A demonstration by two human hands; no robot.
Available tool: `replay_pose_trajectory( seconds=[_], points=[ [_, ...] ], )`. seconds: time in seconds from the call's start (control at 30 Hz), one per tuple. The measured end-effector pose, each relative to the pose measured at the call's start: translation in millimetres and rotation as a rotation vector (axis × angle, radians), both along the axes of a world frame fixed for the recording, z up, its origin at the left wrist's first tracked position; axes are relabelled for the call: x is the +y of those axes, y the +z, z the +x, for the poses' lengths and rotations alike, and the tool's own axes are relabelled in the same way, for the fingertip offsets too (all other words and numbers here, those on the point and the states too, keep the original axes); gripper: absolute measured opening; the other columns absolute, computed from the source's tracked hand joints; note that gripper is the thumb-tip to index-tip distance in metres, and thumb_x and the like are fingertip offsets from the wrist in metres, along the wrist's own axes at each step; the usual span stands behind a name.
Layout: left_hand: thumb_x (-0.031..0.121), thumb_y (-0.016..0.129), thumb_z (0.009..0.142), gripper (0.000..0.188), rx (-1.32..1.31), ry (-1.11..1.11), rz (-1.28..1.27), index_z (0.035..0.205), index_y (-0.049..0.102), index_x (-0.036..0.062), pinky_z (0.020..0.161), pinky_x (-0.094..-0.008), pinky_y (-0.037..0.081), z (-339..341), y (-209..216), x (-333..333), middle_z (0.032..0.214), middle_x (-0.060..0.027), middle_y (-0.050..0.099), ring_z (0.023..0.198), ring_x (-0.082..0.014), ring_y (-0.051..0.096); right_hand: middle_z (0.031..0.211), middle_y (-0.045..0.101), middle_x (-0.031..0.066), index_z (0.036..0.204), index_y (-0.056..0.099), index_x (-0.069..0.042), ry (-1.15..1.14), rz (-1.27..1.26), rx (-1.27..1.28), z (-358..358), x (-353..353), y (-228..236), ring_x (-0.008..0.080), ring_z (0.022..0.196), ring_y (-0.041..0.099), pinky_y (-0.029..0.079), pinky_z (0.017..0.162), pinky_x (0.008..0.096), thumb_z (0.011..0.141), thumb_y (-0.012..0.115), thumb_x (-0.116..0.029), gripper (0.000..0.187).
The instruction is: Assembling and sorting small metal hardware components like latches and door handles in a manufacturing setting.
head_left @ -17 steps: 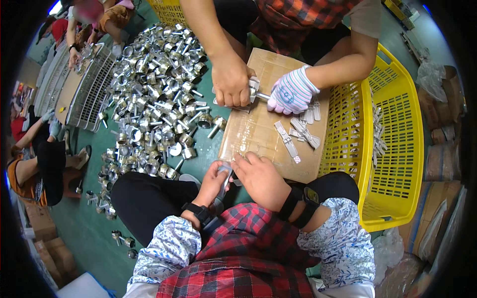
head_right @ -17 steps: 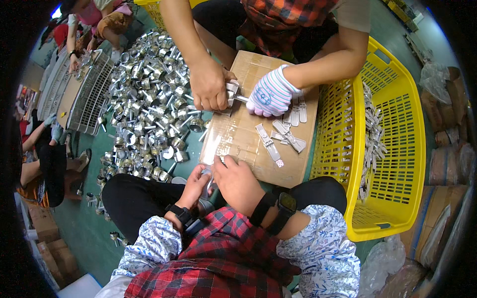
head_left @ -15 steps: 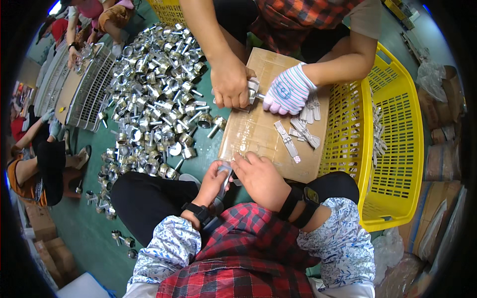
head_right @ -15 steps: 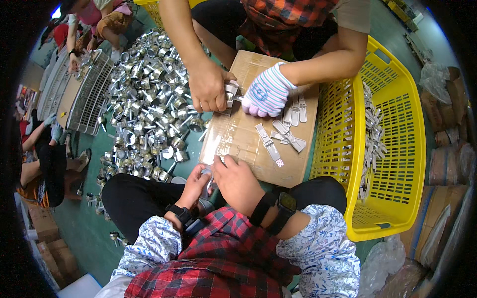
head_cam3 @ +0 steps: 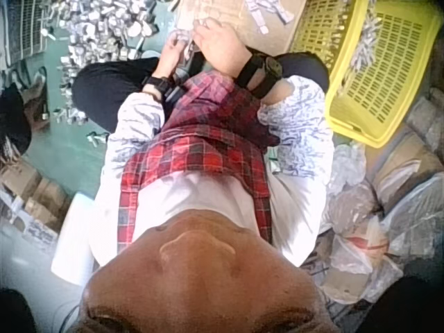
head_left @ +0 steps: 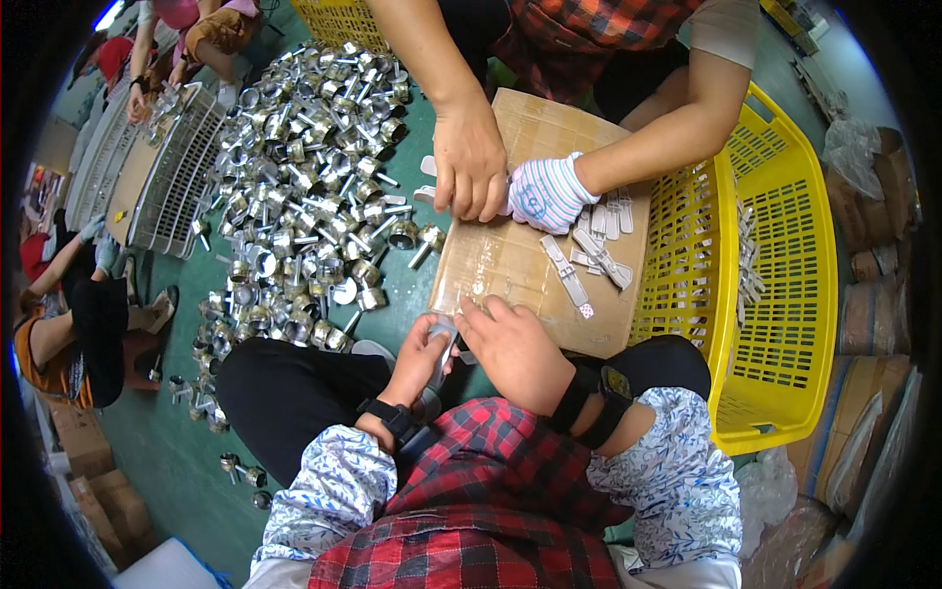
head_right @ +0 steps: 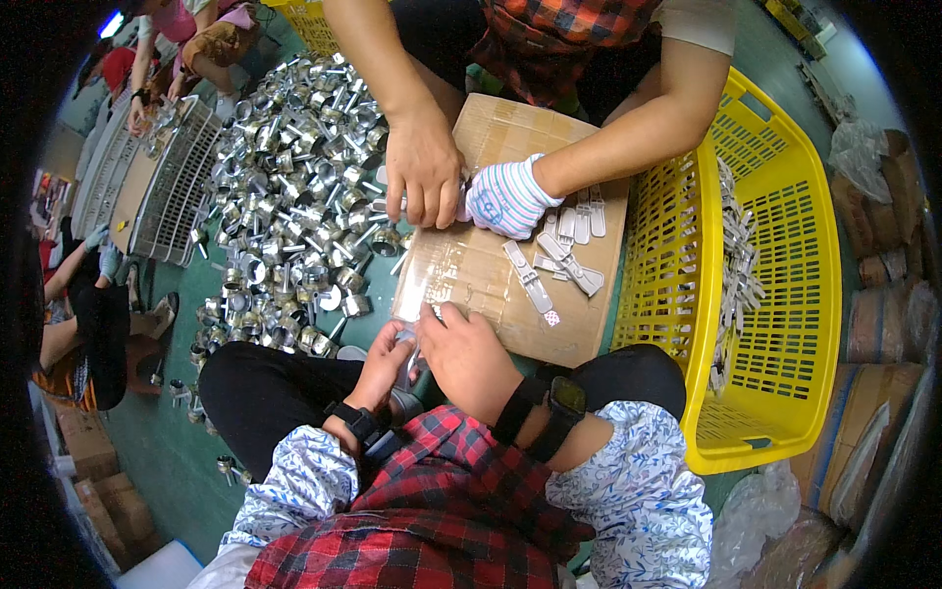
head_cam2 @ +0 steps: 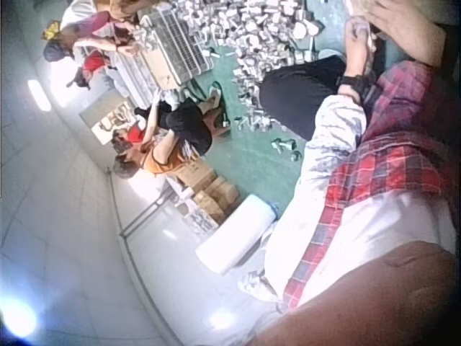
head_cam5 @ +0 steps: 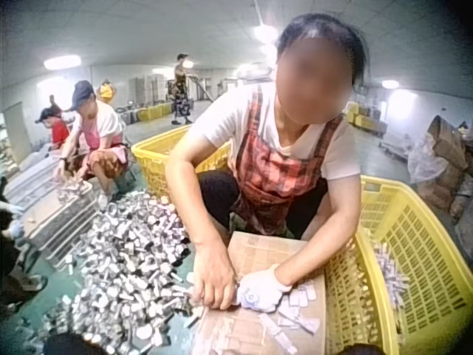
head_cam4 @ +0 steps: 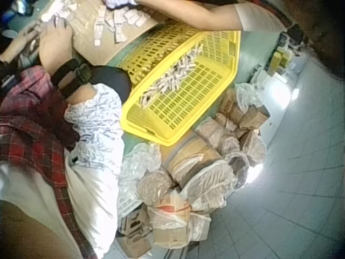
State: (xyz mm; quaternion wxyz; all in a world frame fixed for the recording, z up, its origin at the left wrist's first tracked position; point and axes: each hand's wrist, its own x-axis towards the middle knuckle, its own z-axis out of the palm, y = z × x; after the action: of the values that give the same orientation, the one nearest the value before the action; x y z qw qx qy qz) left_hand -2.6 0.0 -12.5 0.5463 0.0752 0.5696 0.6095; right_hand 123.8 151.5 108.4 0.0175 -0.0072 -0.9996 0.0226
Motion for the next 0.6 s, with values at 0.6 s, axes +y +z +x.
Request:
replay_pose_trajectory(
  seconds=[0.6],
  points=[
    [0.011,0.052,0.101,0.034,-0.056,-0.024,-0.035,0.135,0.045,0.0056,0.053,-0.0244,0.048,2,8,-12,0.085,-0.0079,0.064,0.060,-0.0126,0.058,0.135,0.056,0.0215,0.128,0.057,0.005,0.014,-0.264,0.091,6,0,-7,0.0332,0.108,0.058,0.050,0.086,0.0412,0.087,0.053,-0.011,0.045]
  ],
)
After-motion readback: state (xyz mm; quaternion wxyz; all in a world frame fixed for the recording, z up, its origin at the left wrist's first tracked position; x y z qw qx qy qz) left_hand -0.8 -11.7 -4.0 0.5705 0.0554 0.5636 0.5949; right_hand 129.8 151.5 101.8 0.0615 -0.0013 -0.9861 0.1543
